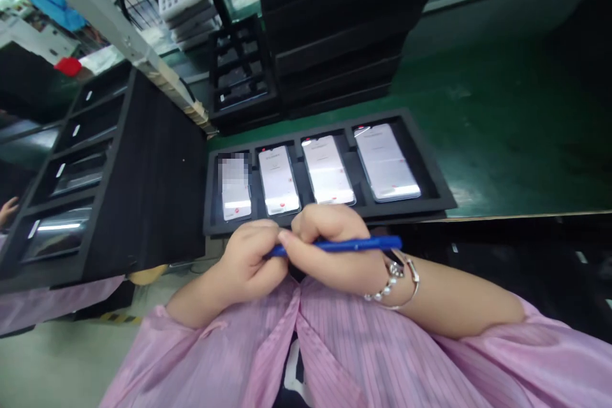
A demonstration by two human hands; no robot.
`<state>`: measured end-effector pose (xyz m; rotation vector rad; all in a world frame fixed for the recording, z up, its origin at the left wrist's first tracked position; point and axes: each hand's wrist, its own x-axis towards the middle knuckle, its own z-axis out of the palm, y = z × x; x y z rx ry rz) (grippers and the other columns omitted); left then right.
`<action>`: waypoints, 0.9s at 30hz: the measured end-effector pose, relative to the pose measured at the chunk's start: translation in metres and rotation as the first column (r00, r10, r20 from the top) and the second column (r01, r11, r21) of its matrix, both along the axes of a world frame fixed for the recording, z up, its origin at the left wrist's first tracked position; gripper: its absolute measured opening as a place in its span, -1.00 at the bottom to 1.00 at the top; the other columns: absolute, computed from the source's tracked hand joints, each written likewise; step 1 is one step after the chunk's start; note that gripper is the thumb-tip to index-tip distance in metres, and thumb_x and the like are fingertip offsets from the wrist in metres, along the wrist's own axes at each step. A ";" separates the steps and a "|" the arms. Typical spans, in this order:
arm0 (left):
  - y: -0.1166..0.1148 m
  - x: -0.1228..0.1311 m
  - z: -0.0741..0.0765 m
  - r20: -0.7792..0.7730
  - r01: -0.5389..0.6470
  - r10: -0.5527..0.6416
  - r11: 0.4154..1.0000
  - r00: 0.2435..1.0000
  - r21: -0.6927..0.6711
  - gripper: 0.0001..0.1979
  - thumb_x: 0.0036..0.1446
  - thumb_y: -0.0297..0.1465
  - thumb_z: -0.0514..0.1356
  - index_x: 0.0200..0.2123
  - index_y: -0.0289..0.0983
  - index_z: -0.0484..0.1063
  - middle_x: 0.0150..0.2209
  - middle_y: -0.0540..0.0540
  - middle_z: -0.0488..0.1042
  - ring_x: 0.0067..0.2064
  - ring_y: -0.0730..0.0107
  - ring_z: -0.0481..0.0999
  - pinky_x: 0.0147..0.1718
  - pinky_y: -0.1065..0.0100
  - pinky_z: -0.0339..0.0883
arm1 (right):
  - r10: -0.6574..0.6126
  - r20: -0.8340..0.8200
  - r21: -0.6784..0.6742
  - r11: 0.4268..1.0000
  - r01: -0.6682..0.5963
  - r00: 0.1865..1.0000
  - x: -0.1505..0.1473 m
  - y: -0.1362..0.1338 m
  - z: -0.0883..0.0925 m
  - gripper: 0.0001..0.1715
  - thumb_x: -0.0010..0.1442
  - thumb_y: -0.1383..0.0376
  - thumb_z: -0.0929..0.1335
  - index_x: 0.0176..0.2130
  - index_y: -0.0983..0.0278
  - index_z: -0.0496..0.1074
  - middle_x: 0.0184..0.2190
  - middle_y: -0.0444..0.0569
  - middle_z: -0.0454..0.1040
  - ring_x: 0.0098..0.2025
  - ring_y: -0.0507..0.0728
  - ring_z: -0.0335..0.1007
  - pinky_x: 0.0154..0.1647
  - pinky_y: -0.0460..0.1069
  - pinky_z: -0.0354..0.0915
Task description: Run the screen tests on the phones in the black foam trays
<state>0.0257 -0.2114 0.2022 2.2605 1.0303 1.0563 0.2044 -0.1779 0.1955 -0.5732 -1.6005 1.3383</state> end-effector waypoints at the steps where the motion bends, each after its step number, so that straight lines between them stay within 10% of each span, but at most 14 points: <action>1: 0.001 0.007 0.003 -0.010 0.031 -0.031 1.000 0.999 0.005 -0.83 0.13 -0.51 0.08 -0.46 -0.16 0.17 -0.61 0.09 0.26 -0.58 0.42 0.25 -0.56 0.33 0.13 | 0.005 -0.040 0.040 0.999 -0.003 0.999 0.004 -0.002 0.000 -0.54 0.32 0.33 0.37 -0.52 0.19 0.09 -0.65 -0.22 0.21 -0.60 0.03 0.16 -0.55 0.00 0.14; 7: 0.047 0.024 0.000 -0.234 0.044 -0.046 0.999 0.971 -0.011 -0.83 0.17 -0.44 0.09 -0.49 -0.18 0.30 -0.57 0.04 0.37 -0.53 0.39 0.35 -0.50 0.34 0.18 | -0.136 -0.104 -0.161 0.980 0.118 0.985 0.021 0.017 -0.023 -0.58 0.32 0.18 0.45 -0.42 0.17 0.18 -0.61 -0.21 0.29 -0.57 0.04 0.21 -0.55 -0.04 0.15; 12: 0.149 -0.010 0.000 -0.363 -0.363 0.383 0.923 0.849 0.125 -0.79 0.11 -0.47 0.11 -0.24 -0.19 0.53 -0.29 -0.08 0.58 -0.24 0.19 0.55 -0.22 0.23 0.40 | -0.060 -0.156 -0.378 0.926 -0.003 0.986 0.033 0.042 -0.035 -0.46 0.17 0.02 0.51 -0.12 0.14 0.19 -0.60 -0.31 0.31 -0.62 0.00 0.13 -0.60 -0.11 0.12; 16: 0.202 -0.043 0.000 -0.477 -0.473 0.451 0.877 0.755 0.081 -0.34 0.01 -0.54 0.19 0.24 -0.29 0.37 0.15 -0.33 0.46 0.09 -0.05 0.53 0.09 0.00 0.42 | -0.034 -0.088 -0.345 0.938 0.002 0.996 0.047 0.034 -0.036 -0.60 0.22 0.14 0.47 -0.11 0.16 0.23 -0.58 -0.28 0.33 -0.60 0.00 0.17 -0.59 -0.11 0.16; 21: 0.139 -0.055 -0.018 -0.414 -0.337 0.383 0.924 0.826 0.182 -0.35 0.17 -0.47 0.20 0.34 -0.28 0.24 0.33 -0.37 0.30 0.38 -0.06 0.28 0.36 -0.09 0.18 | -0.272 0.215 0.024 0.962 0.274 0.938 0.074 0.014 -0.062 -0.86 0.30 0.27 0.43 -0.12 0.19 0.43 -0.42 -0.13 0.51 -0.44 0.06 0.45 -0.43 -0.04 0.37; 27: 0.027 -0.033 -0.058 -0.480 -0.322 0.400 0.916 0.781 0.239 -0.70 0.34 -0.17 0.25 0.00 -0.22 0.55 0.27 -0.31 0.37 0.41 -0.16 0.18 0.35 -0.12 0.20 | -0.583 0.362 0.563 0.758 0.328 0.727 0.099 0.026 -0.091 -0.85 0.37 0.34 0.33 -0.09 0.24 0.50 -0.19 0.02 0.60 -0.10 0.22 0.55 -0.03 0.15 0.46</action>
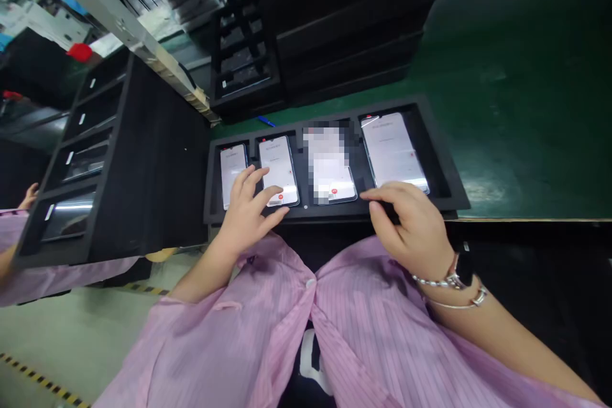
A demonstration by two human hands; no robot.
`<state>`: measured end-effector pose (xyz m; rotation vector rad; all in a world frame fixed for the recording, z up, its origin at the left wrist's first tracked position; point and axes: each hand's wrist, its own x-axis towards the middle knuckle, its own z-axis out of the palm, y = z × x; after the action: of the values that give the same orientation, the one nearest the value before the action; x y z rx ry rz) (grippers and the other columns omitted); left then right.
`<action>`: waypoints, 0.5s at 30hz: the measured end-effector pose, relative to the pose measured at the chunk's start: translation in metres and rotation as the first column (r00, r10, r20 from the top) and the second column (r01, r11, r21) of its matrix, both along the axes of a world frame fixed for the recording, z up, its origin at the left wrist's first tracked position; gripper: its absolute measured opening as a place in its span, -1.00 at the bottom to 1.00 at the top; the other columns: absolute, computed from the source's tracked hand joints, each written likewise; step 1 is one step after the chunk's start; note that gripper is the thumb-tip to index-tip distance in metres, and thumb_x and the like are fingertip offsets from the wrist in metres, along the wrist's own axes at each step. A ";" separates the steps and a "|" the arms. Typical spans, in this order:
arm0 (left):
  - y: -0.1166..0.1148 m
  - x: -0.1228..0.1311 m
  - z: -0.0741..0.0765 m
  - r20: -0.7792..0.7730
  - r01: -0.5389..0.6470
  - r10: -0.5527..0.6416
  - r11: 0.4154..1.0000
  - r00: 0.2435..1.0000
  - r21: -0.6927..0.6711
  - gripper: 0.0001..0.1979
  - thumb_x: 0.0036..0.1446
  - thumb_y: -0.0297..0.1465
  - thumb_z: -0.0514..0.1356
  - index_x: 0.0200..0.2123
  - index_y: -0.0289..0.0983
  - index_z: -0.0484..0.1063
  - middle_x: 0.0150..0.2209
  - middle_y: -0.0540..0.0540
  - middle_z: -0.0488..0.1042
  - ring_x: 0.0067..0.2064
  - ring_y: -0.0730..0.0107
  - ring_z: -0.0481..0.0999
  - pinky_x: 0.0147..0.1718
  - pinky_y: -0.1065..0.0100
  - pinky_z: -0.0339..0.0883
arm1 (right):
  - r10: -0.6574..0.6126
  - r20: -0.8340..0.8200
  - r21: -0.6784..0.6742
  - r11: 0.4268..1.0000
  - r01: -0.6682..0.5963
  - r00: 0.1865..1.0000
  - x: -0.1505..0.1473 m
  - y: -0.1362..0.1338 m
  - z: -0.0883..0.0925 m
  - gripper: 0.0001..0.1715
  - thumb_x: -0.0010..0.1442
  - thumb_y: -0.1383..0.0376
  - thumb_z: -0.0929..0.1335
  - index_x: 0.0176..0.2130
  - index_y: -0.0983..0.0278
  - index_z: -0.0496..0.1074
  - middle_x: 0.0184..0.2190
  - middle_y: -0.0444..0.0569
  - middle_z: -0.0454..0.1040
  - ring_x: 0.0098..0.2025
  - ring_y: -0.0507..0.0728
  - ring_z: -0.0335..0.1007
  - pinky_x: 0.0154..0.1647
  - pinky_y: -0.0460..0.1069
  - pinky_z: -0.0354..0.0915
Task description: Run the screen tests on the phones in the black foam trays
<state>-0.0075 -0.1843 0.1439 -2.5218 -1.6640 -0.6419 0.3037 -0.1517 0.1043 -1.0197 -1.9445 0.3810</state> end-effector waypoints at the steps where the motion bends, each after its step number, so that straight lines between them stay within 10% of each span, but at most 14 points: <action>1: -0.005 0.002 -0.006 -0.014 -0.043 0.042 0.999 0.999 -0.019 -0.64 0.33 -0.12 0.26 0.05 -0.21 0.55 0.30 -0.32 0.34 0.42 -0.20 0.15 0.35 -0.15 0.18 | 0.024 0.036 0.020 0.999 -0.025 0.999 0.000 0.005 -0.002 -0.81 0.37 0.35 0.32 -0.05 0.25 0.49 -0.11 0.05 0.61 0.01 0.26 0.53 0.06 0.20 0.45; 9: 0.008 0.011 -0.019 -0.085 -0.132 0.124 0.985 0.989 -0.108 -0.53 0.33 -0.03 0.24 0.17 -0.13 0.54 0.36 -0.31 0.26 0.47 -0.33 0.03 0.40 -0.34 -0.06 | 0.024 0.378 -0.027 1.000 -0.015 0.925 -0.021 0.016 -0.009 -0.66 0.45 0.27 0.24 0.13 0.29 0.41 0.07 0.07 0.59 0.30 0.38 0.37 0.41 0.46 0.08; 15: -0.007 -0.022 -0.007 0.119 -0.177 0.168 0.982 0.979 0.067 -0.49 0.32 -0.11 0.25 0.25 -0.15 0.39 0.33 -0.29 0.26 0.45 -0.18 0.10 0.40 -0.20 0.04 | -0.174 0.317 -0.027 0.981 0.193 0.932 0.014 0.019 0.000 -0.70 0.42 0.16 0.23 0.02 0.25 0.40 0.09 0.14 0.57 0.30 0.29 0.39 0.49 0.38 -0.05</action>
<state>-0.0295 -0.1913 0.1370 -2.2954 -1.8313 -0.8279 0.3180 -0.1330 0.1046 -1.3558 -2.1026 0.1768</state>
